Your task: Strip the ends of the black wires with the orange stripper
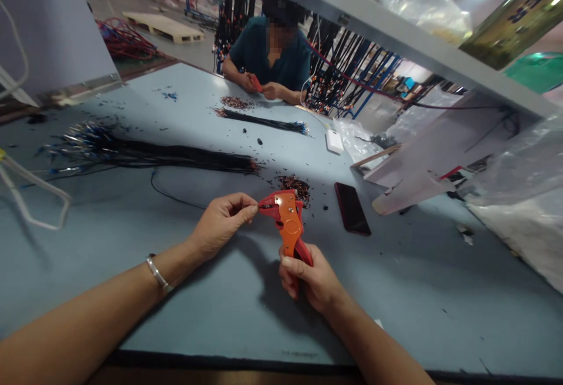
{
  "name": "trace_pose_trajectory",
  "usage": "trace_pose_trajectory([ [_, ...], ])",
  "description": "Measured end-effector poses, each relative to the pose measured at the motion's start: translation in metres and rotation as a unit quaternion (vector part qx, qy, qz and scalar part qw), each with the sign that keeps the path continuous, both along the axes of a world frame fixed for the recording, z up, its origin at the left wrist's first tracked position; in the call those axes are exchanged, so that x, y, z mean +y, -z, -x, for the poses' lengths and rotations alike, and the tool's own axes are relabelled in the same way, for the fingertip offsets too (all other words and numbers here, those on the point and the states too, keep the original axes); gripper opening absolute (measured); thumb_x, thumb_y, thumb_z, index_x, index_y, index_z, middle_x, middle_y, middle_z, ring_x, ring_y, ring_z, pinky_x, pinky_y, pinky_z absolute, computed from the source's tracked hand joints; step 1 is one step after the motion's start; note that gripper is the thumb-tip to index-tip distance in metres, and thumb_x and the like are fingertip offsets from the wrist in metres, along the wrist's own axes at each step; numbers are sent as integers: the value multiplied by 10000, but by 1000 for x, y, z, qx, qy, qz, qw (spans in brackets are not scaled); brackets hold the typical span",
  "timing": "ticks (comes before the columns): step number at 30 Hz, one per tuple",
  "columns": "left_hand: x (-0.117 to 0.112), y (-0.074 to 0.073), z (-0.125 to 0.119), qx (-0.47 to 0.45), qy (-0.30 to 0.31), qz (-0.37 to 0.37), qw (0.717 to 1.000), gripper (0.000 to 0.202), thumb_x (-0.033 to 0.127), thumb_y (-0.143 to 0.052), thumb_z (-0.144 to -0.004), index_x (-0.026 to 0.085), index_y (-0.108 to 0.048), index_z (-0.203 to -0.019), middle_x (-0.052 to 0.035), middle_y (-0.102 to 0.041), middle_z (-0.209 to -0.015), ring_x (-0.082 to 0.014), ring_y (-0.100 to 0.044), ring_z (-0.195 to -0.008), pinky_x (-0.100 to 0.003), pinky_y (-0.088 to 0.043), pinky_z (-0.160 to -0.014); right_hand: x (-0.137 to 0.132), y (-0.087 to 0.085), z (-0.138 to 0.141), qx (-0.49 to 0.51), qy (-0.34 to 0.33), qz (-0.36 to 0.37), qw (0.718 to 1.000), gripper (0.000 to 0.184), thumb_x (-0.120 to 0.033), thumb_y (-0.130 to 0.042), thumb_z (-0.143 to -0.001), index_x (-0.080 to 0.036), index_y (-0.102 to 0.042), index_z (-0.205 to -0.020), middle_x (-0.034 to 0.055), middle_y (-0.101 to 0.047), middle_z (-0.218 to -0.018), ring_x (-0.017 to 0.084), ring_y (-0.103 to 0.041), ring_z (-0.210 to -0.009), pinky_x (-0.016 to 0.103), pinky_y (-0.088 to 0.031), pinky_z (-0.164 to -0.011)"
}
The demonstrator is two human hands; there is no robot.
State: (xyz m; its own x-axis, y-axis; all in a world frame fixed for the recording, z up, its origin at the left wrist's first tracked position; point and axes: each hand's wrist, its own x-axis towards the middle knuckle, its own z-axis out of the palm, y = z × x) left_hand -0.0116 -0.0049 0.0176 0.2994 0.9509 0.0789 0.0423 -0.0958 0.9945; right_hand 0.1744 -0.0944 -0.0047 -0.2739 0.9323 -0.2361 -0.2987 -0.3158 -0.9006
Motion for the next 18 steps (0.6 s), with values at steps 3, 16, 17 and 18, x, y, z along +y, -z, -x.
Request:
trace_pose_trajectory([
  [3,0,1,-1,9,2,3,1000,204,342,-620,-781,148,-615,-720,40,-498,-618,-94,-426,-593,-201,-352,-572,1,-3,0,11,-2,12,1000,339,-391,-749,-706,-158,-504,-674,-64,-481,-479,47,-405,-336,159,-326,-320],
  [16,8,3,4,-2,-61,35,997,177,318,-645,-718,146,-609,-698,38,-509,-606,-94,-429,-580,-204,-341,-556,10,-4,-15,78,97,40,991,242,-296,-724,-706,-158,-584,-847,-19,-584,-608,116,-564,-475,213,-433,-437],
  [17,7,4,3,1,-50,39,998,185,326,-642,-720,146,-608,-696,37,-508,-605,-95,-427,-579,-205,-342,-553,10,-4,-14,76,93,33,992,251,-291,-716,-707,-157,-595,-882,1,-614,-659,136,-596,-526,236,-462,-478],
  [18,5,5,2,6,-39,43,998,194,335,-640,-722,146,-608,-696,38,-504,-602,-95,-423,-576,-207,-340,-549,10,-4,-13,73,85,26,993,266,-287,-709,-709,-156,-603,-915,19,-637,-712,155,-620,-577,261,-485,-525],
])
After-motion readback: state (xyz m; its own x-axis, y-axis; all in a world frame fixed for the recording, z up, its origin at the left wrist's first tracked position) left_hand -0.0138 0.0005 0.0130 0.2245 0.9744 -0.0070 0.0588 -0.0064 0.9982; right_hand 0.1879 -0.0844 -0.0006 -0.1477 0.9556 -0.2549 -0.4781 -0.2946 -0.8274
